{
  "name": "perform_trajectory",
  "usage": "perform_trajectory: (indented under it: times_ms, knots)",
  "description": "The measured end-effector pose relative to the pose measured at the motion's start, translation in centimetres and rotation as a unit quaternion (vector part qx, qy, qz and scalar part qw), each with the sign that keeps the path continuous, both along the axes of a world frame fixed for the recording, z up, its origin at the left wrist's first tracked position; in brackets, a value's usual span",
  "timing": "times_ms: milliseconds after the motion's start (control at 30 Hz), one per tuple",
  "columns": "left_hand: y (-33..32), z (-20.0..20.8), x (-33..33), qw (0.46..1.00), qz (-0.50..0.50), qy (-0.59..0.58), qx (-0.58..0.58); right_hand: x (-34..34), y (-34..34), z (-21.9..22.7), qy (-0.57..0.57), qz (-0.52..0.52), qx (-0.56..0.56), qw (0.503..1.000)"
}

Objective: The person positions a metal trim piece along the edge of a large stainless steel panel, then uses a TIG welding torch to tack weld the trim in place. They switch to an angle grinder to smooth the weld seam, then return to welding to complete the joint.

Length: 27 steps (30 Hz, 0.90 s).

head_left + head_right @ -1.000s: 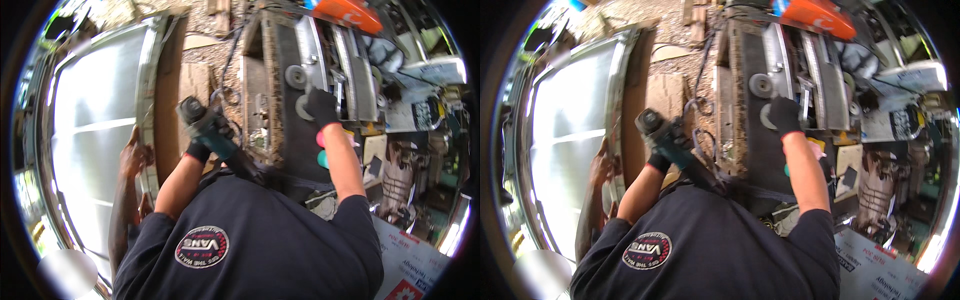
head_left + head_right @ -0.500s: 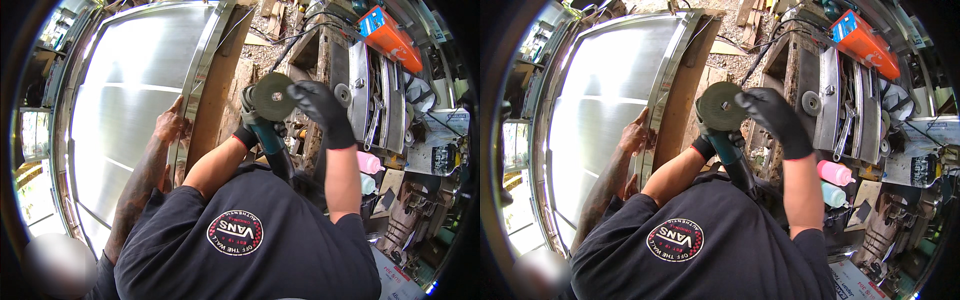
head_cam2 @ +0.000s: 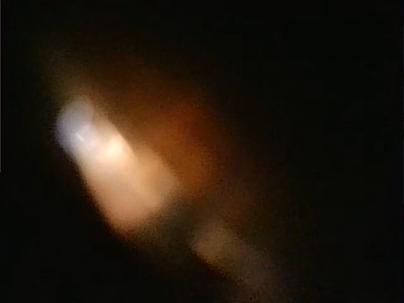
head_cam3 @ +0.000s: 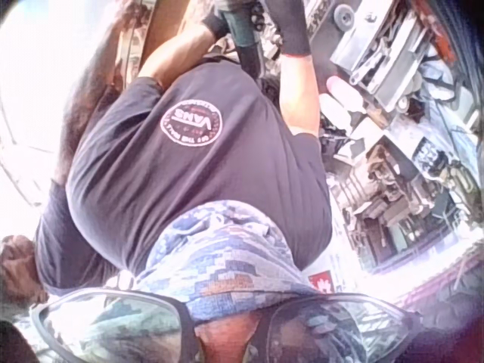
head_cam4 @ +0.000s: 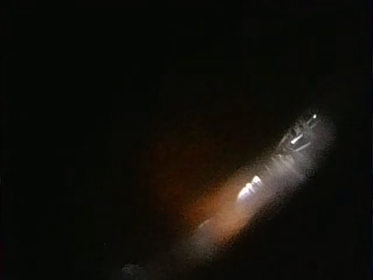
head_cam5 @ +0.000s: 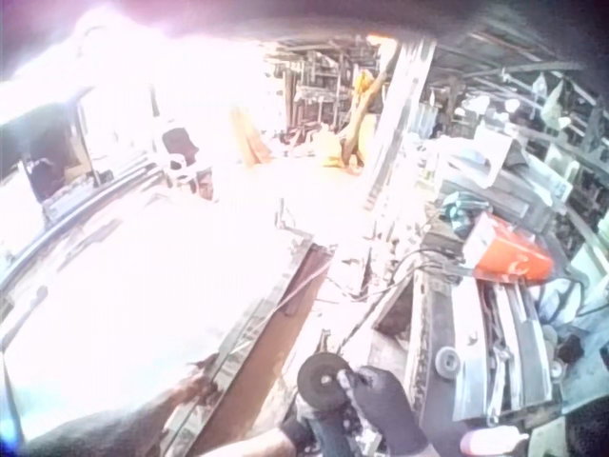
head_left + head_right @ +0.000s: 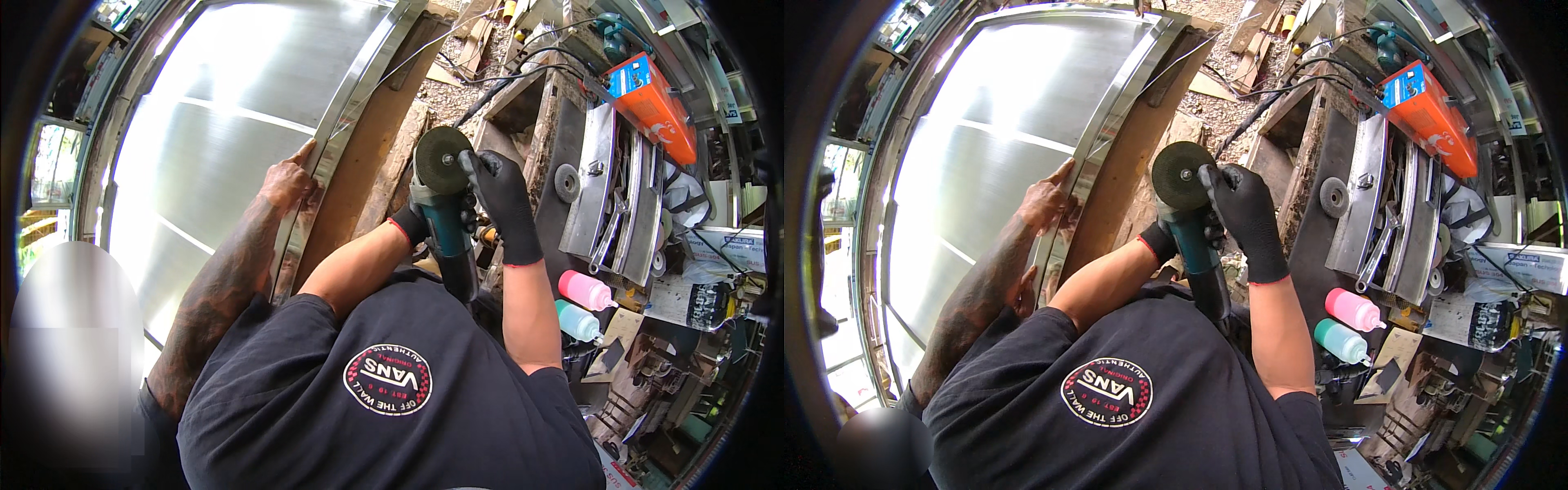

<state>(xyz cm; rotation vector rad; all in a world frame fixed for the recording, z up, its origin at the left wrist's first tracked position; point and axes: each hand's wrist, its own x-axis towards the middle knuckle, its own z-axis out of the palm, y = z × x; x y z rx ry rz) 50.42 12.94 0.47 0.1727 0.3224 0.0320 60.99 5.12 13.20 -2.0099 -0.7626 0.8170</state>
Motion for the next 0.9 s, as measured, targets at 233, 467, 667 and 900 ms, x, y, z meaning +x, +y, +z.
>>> perform_trajectory:
  times_ms: [233, 467, 667, 900]
  knots:
    - [0.5, -1.3, 0.0, 0.997, -0.025, -0.061, -0.035, 4.2, -3.1, 1.1, -0.208, -0.042, 0.131, 0.969]
    - [0.3, -1.2, 0.6, 0.964, 0.124, -0.009, 0.235, -2.2, 0.6, 6.2, -0.08, 0.063, 0.136, 0.986]
    - [0.6, 0.3, 1.2, 0.896, 0.241, -0.063, 0.367, -2.0, 1.5, 5.2, -0.191, 0.083, 0.162, 0.965]
    - [0.4, -4.0, 0.6, 0.884, 0.213, -0.016, 0.415, -1.8, 0.8, 5.9, -0.255, 0.15, 0.111, 0.949]
